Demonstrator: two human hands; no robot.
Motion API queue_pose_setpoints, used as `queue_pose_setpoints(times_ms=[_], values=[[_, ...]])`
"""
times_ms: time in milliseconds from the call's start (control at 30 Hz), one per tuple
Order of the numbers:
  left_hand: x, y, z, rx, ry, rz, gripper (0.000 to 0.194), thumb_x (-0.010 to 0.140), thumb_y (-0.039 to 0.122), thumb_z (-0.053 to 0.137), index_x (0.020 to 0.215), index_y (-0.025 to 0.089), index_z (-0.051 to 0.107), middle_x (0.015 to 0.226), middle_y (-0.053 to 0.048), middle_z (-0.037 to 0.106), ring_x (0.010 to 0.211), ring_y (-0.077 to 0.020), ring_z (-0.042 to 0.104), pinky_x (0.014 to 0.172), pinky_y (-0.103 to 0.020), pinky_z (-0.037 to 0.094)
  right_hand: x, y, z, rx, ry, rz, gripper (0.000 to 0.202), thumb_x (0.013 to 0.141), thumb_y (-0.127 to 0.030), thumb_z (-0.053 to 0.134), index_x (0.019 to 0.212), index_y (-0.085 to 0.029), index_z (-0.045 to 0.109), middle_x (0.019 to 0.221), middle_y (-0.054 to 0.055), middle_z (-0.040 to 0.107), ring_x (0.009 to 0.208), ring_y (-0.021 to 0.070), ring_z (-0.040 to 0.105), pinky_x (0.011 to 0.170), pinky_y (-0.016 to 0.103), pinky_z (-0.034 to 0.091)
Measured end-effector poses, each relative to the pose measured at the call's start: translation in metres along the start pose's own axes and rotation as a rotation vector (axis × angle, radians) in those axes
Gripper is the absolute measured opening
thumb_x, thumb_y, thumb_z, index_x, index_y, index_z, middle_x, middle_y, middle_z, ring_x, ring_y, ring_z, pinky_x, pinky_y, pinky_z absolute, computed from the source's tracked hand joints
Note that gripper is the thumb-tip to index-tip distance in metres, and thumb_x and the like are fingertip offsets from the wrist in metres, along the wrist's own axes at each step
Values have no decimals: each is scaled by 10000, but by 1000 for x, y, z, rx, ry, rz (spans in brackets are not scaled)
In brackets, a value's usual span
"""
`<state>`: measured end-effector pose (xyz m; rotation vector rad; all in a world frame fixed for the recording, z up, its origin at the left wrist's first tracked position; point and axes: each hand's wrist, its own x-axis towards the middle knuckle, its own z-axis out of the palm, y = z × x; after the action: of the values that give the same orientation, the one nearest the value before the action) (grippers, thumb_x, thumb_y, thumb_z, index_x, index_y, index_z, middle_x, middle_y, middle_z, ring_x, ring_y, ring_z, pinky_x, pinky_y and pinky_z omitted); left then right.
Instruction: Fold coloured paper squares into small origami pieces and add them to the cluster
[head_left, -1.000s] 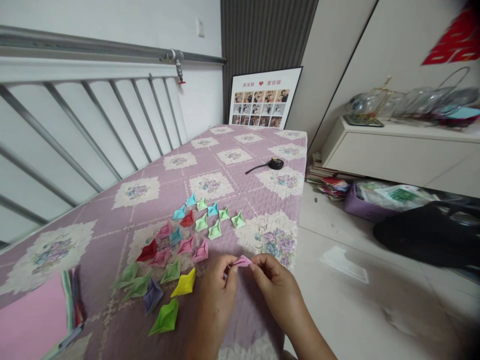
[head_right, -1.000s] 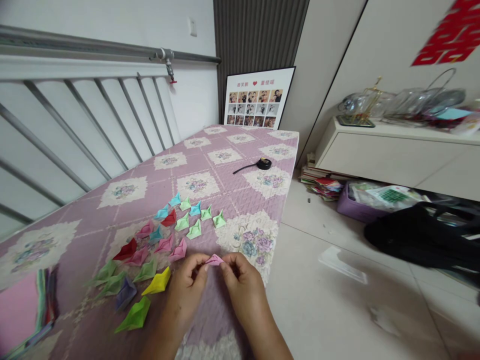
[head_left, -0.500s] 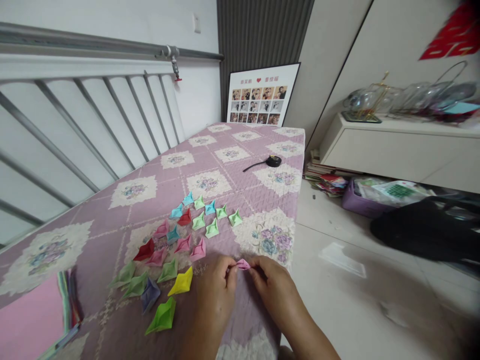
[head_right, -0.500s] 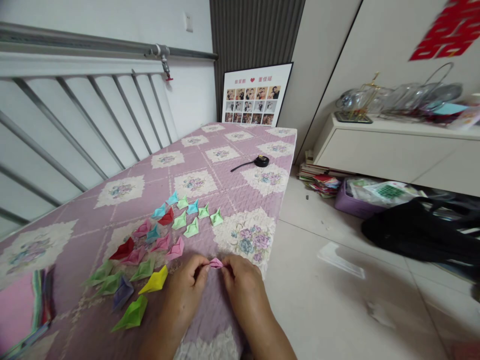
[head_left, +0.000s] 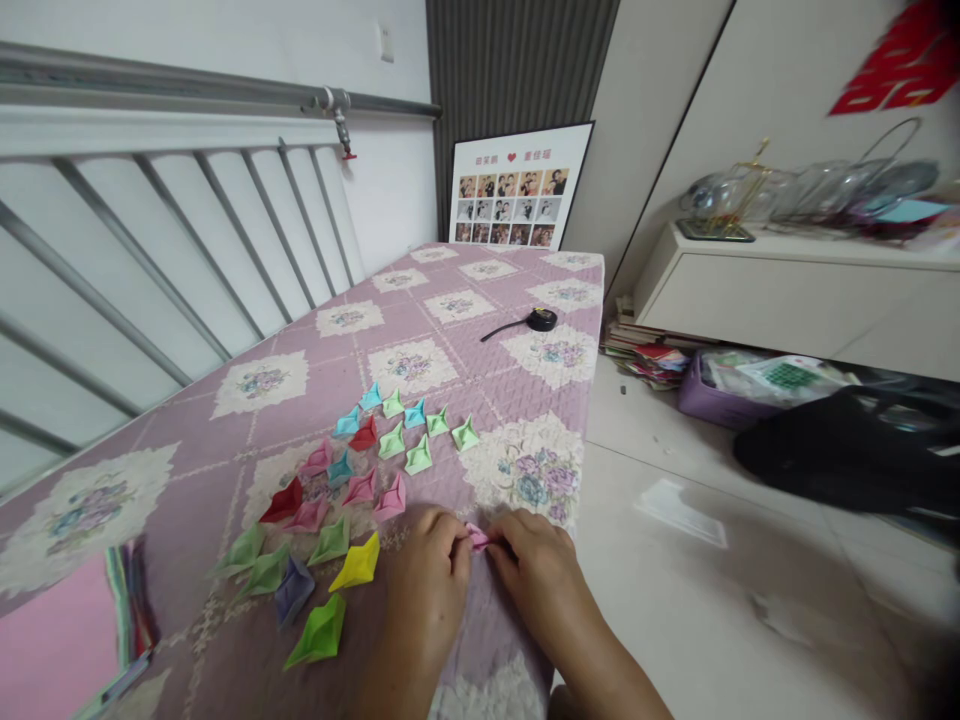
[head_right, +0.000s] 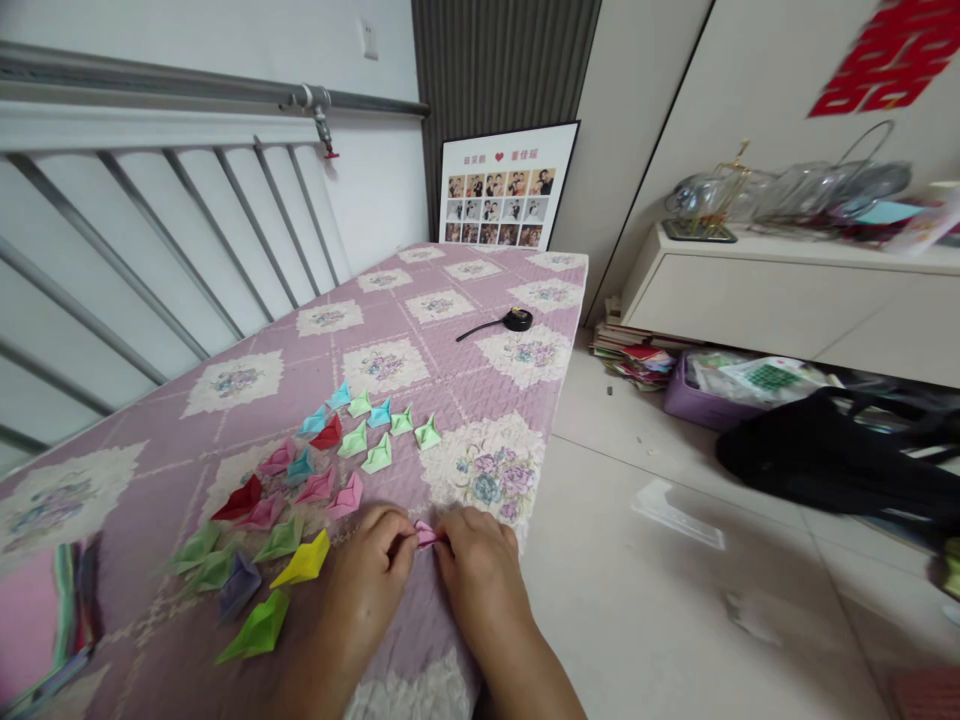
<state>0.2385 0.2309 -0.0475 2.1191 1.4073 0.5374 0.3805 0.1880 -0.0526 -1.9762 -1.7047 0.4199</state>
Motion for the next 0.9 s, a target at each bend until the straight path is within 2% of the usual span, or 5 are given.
queue_pose_setpoints(times_ms=[333,667,800,900], values=[[0,0,0,79,-70,-29,147,863,126,514,859,224,623,921,-22,639,872,-182,571,745,-273,357,1,-1,-4,58,-35,-16,133,858,-185,521,834,-245,637,863,17,640,877,205,578,768,335,361],[1,-4,3,70,-92,7,166,874,147,526,907,235,663,953,-28,641,913,-176,576,791,-266,390,5,2,7,-29,-46,-56,113,853,-186,560,811,-232,654,832,29,619,831,201,558,735,320,369],[1,-6,1,-12,-49,-1,161,863,137,534,813,218,664,888,-21,641,850,-163,578,759,-259,394,7,7,5,130,-28,-115,179,863,-195,517,713,-211,613,764,30,600,761,184,554,692,299,391],[3,-11,1,-158,22,-25,151,848,148,537,795,221,658,848,-1,638,829,-157,572,757,-256,396,7,6,-1,338,-6,-83,189,866,-230,498,715,-215,611,764,25,600,745,173,568,689,285,420]])
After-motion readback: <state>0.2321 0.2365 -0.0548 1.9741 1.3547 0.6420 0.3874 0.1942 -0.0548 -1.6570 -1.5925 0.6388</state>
